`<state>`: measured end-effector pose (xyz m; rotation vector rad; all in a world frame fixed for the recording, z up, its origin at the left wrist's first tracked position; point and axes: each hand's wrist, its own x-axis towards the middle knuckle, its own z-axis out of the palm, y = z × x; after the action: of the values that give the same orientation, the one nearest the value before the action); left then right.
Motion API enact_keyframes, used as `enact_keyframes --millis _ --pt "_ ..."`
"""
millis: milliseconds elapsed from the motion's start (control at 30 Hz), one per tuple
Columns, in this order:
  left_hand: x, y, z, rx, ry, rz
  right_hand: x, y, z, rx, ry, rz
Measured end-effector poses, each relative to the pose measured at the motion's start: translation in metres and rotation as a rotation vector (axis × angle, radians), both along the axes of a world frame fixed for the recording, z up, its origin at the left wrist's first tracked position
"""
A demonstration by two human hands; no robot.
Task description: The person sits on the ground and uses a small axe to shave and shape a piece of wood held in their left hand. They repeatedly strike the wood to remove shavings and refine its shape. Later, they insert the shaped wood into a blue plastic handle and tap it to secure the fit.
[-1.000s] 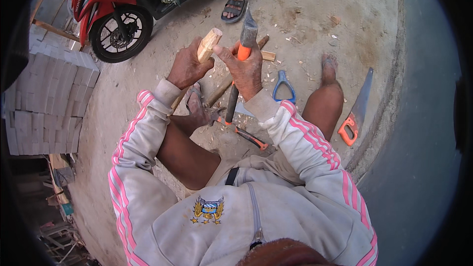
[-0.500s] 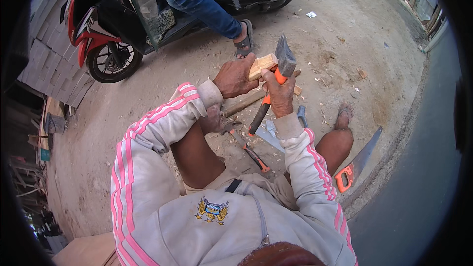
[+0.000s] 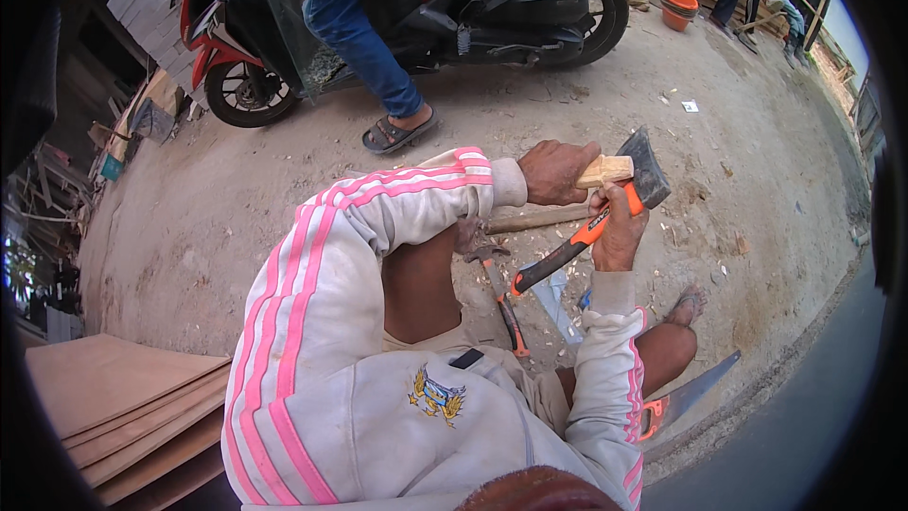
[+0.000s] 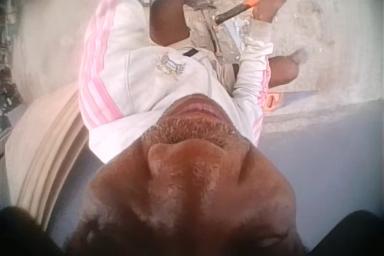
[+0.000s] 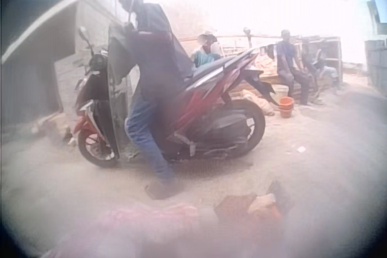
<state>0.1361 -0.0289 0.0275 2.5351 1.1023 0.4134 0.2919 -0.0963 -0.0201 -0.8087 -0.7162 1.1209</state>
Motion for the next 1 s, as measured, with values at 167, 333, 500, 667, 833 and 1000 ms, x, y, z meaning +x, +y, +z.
enact_keyframes --millis 167,333,500,667,833,1000 --pt "0.002 0.003 0.015 -0.029 -0.01 -0.059 0.021 0.011 -0.015 -0.043 0.119 -0.091" --pt "-0.036 0.041 0.048 -0.156 -0.178 -0.105 0.048 0.005 -0.03 -0.176 0.16 -0.178" --pt "-0.066 0.057 0.087 -0.773 -0.355 -0.144 0.059 -0.025 -0.006 -0.293 -0.133 -0.051" --pt "-0.055 0.043 0.123 -0.801 -0.296 -0.25 0.07 -0.037 -0.012 -0.323 -0.263 -0.015" --pt "-0.056 0.034 0.14 -0.847 -0.272 -0.384 0.05 -0.037 0.001 -0.253 -0.262 0.026" --pt "-0.052 0.041 0.117 -0.99 -0.228 -0.462 0.068 -0.039 -0.008 -0.287 -0.183 0.102"
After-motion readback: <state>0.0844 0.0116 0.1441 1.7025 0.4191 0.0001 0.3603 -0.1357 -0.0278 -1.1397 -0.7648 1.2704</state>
